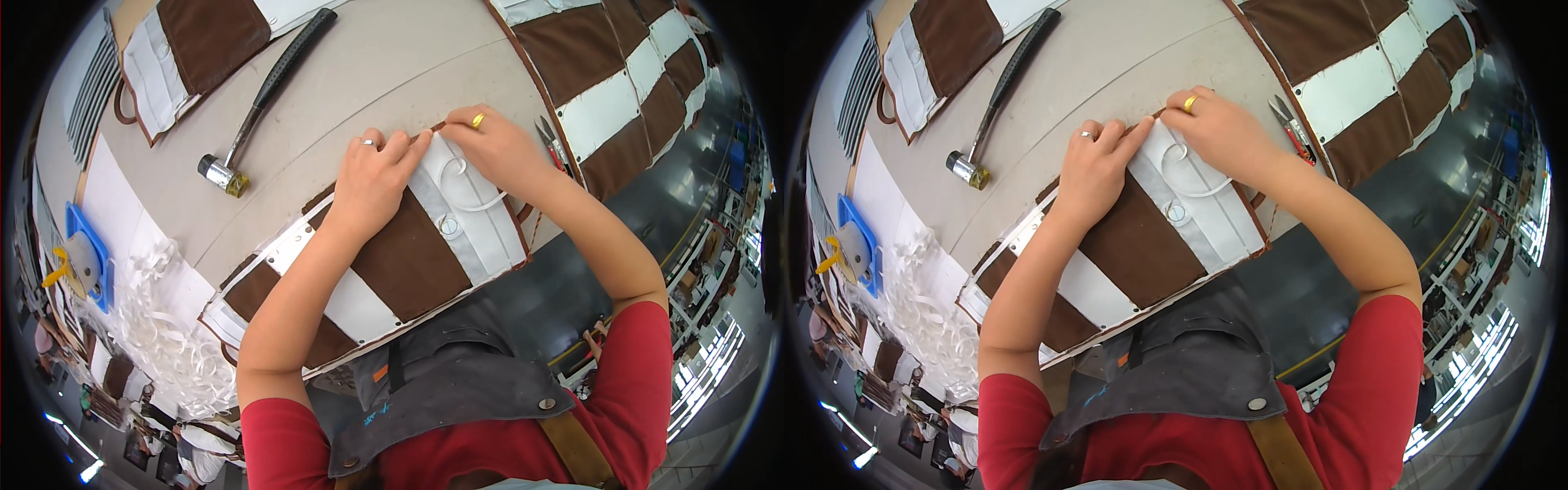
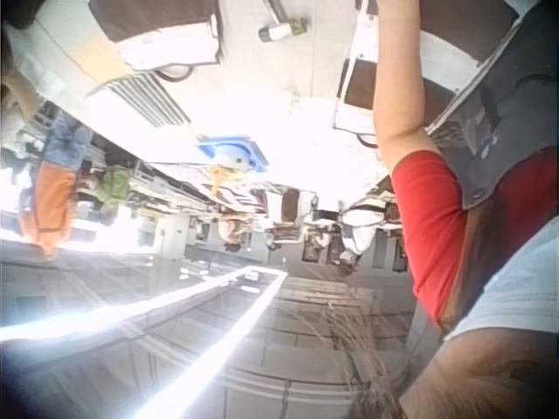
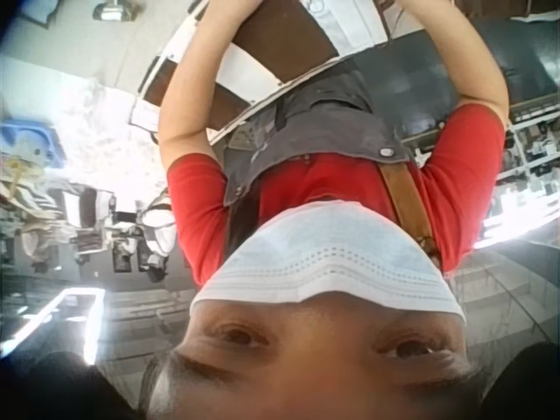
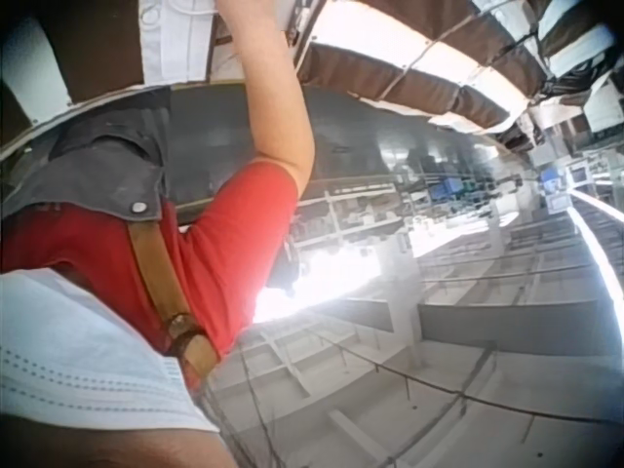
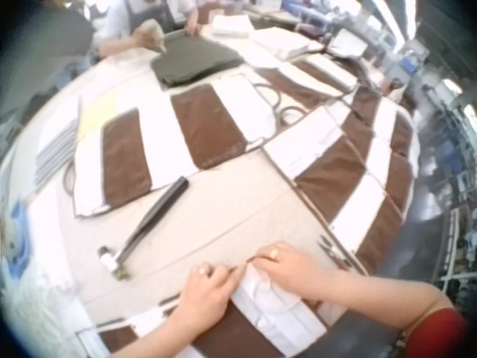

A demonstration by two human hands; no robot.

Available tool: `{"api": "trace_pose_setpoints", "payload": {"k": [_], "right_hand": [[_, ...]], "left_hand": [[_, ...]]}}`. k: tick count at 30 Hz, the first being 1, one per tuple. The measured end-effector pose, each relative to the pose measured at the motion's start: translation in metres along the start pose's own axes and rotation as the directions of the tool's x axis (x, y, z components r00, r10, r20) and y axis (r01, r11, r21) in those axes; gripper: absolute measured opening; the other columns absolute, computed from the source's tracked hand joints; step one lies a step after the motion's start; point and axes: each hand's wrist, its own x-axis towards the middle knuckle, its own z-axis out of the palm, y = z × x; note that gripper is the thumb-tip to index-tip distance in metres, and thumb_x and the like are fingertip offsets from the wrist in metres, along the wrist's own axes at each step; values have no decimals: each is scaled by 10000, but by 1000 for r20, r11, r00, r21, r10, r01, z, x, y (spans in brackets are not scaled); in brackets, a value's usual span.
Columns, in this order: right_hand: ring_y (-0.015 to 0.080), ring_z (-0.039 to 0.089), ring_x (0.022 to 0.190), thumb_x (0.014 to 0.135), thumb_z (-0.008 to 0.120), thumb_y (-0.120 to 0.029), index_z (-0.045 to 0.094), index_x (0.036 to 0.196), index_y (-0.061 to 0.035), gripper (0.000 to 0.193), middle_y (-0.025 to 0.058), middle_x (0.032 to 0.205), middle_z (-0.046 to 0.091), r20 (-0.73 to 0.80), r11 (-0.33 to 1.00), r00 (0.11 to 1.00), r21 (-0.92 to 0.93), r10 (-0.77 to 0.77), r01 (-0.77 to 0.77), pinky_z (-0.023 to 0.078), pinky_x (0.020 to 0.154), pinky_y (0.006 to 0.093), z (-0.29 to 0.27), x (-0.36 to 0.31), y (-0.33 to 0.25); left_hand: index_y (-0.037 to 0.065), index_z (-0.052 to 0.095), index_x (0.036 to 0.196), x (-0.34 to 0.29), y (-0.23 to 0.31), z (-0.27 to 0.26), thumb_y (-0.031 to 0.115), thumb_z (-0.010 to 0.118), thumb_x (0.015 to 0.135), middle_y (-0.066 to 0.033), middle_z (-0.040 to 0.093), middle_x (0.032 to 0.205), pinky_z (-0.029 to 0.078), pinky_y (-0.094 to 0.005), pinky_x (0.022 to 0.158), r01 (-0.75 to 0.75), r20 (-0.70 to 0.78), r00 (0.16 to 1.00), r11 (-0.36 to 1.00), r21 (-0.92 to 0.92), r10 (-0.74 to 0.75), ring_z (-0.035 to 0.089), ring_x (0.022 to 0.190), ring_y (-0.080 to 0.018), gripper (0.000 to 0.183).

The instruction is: The person assembles a brown and white striped bag by hand. They align the edges of the fabric panels, insert white elastic loops into the seams, and secure the assembly using a hammer and metal fasteners.

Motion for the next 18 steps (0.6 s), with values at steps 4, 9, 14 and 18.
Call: {"api": "trace_pose_setpoints", "payload": {"k": [4, 9, 14, 18], "right_hand": [[204, 558, 961, 752, 591, -32, 596, 976, -40, 224, 37, 1011, 584, -80, 981, 991, 174, 104, -89, 512, 744, 328, 1, -1, 2], [194, 549, 975, 742, 587, -39, 600, 1006, -65, 266, 29, 1048, 585, 78, 954, 989, -267, -124, 141, 491, 776, 322, 2, -2, -5], [211, 554, 916, 722, 586, -16, 608, 1043, -37, 323, 36, 1042, 579, 22, 979, 998, -195, -57, 61, 486, 779, 336, -4, -2, 6], [182, 544, 960, 743, 583, -45, 617, 1052, -63, 312, 6, 1051, 587, -29, 984, 998, -171, -60, 54, 477, 814, 324, 0, -8, 8]], "left_hand": [[144, 620, 1178, 2, 7, -1, -15, 555, 726, -11, 504, 866, 398, -313, 652, 17, 0, 1000, 996, 83, -17, 454, 733, -207, 484], [149, 616, 1149, 2, 8, 1, 3, 565, 716, -10, 490, 854, 366, -314, 624, 8, 8, 1000, 993, 119, -9, 460, 730, -205, 460], [179, 627, 1139, 3, 4, 3, -6, 565, 720, -11, 484, 841, 343, -328, 613, 60, -23, 998, 998, 25, -59, 468, 733, -207, 462], [205, 620, 1166, 9, 11, -5, -37, 556, 726, -22, 485, 832, 339, -336, 626, 133, 33, 991, 991, -1, -133, 468, 721, -211, 506]]}}
